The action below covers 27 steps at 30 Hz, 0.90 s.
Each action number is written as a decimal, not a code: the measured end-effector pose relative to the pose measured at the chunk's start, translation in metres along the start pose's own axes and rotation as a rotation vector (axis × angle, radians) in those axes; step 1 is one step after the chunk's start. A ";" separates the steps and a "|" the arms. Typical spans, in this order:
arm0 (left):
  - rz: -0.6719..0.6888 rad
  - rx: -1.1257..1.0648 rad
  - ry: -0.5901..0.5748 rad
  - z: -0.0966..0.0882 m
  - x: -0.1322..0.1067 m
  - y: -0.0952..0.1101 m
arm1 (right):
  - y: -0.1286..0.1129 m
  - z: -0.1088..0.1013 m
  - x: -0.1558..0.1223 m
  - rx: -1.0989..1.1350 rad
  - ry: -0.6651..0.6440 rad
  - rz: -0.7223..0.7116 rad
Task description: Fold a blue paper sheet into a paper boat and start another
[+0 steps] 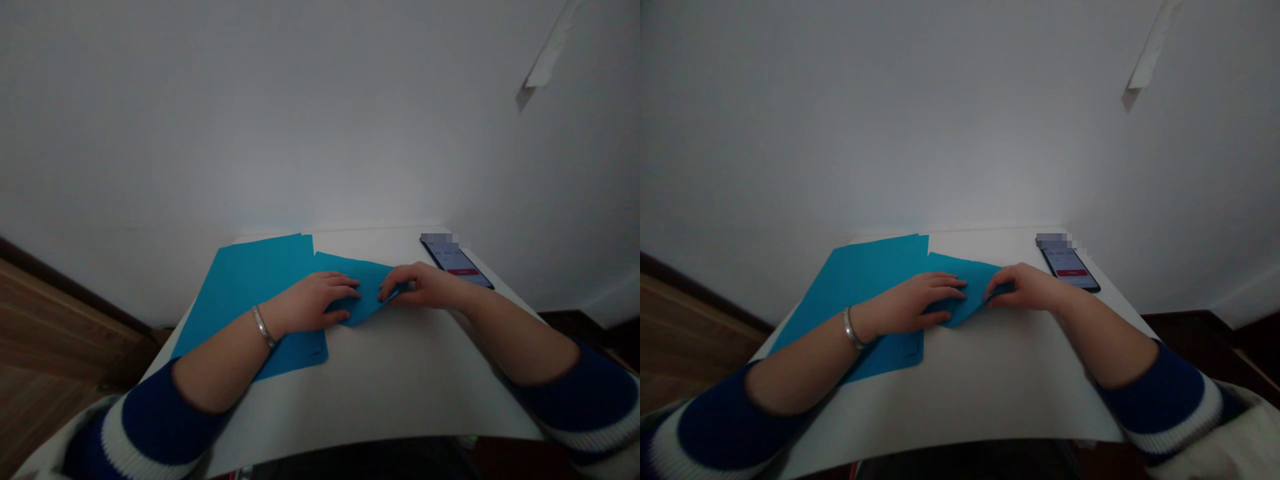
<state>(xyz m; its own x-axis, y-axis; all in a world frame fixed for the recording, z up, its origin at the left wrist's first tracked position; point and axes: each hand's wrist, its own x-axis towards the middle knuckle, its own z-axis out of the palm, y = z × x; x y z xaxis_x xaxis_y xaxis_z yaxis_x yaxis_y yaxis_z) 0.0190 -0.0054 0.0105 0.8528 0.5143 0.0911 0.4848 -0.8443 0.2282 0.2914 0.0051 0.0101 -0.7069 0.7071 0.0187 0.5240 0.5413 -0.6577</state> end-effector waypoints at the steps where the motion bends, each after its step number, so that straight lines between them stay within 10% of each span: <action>1: -0.008 0.002 0.006 0.000 0.000 0.000 | 0.001 0.001 0.001 -0.006 0.016 0.030; 27: -0.244 -0.206 0.104 0.008 -0.001 0.003 | 0.000 0.021 0.019 -0.400 0.240 0.280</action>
<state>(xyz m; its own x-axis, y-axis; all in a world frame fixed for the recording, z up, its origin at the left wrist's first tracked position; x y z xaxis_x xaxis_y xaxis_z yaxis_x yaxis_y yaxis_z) 0.0209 -0.0093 0.0032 0.6871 0.7189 0.1057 0.6134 -0.6518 0.4460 0.2677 0.0086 -0.0055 -0.4107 0.9077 0.0865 0.8497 0.4154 -0.3247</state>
